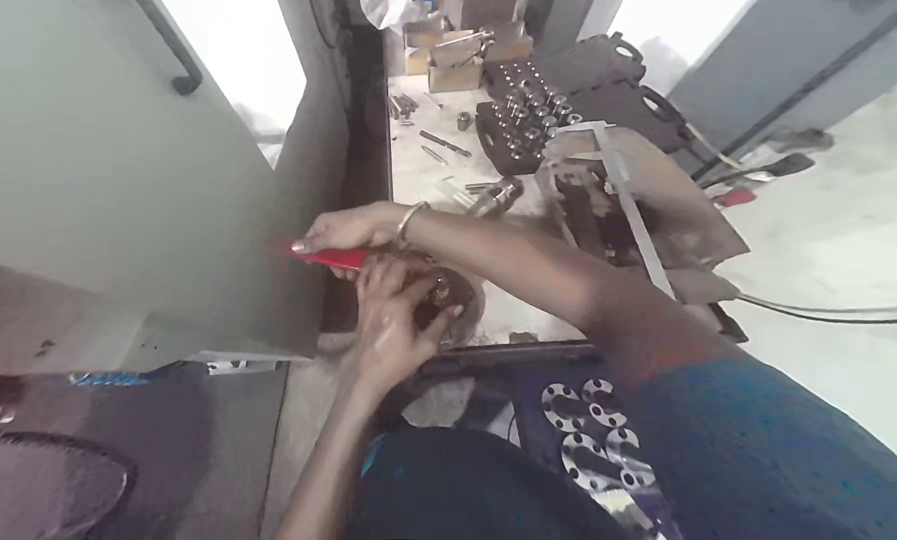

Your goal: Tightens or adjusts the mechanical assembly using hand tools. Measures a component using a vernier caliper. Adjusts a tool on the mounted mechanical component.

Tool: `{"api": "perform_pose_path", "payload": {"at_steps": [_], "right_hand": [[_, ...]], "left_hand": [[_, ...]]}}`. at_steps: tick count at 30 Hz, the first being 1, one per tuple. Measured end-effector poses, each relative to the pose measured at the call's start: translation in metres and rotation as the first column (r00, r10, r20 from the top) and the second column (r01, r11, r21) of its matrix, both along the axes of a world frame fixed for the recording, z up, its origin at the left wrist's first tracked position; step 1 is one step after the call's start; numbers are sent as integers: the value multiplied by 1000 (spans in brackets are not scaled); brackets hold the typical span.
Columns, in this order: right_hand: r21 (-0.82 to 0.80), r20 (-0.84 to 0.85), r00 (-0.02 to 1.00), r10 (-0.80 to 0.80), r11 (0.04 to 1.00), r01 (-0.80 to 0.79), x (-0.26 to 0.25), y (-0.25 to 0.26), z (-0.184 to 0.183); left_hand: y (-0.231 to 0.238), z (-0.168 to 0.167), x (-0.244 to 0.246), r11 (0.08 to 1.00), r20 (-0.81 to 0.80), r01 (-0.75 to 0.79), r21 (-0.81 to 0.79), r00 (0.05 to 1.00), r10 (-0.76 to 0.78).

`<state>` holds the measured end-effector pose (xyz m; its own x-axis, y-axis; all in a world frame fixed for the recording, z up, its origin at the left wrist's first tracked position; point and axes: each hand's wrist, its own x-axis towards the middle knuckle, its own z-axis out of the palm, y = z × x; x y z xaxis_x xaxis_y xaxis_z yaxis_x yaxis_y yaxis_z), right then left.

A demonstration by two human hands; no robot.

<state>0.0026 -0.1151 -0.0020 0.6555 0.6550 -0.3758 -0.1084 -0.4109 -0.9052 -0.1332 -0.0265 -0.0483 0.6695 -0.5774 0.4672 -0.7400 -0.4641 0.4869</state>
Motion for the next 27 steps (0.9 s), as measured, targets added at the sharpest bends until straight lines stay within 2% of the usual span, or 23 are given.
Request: {"api": "perform_pose_path", "payload": {"at_steps": [3,5,7,9,11,14,17,19,21,23,27], "right_hand": [[38,130,972,-198,980,194,30,-6,13],[75,245,901,-359,933,351,54,-23,26],[58,367,819,-442,889,454,64,-53,42],[-48,444,775,-449,852,521,48,-89,62],[-170,499,746,-442,794,584,7,-122,70],[-286,508,724,-466,702,652,-71,-159,48],[-224,511,642,-571,633,741,-150,-179,-10],[-268,432,647,-628,596,757,-176,-182,-38],[-347,394,691,-607,598,723,-188,-184,-51],[-388,455,698,-553,582,714,-194,-184,-57],[-513,545,706,-451,487,707,-190,-177,-63]], "left_hand": [[0,-3,0,999,-6,41,27,999,-41],[3,-6,3,995,-73,103,-3,992,-103],[7,-13,8,977,-181,195,-80,962,-207],[8,-24,15,940,-260,281,-191,909,-325],[7,-33,18,919,-285,301,-255,884,-369],[0,-39,16,924,-267,220,-314,913,-308],[-13,-45,5,923,-237,64,-379,958,-164],[-16,-46,0,919,-236,18,-393,964,-120],[-13,-45,-1,912,-245,66,-405,953,-178],[-6,-42,1,910,-269,154,-385,924,-270],[3,-35,10,874,-311,282,-395,854,-417]]}}
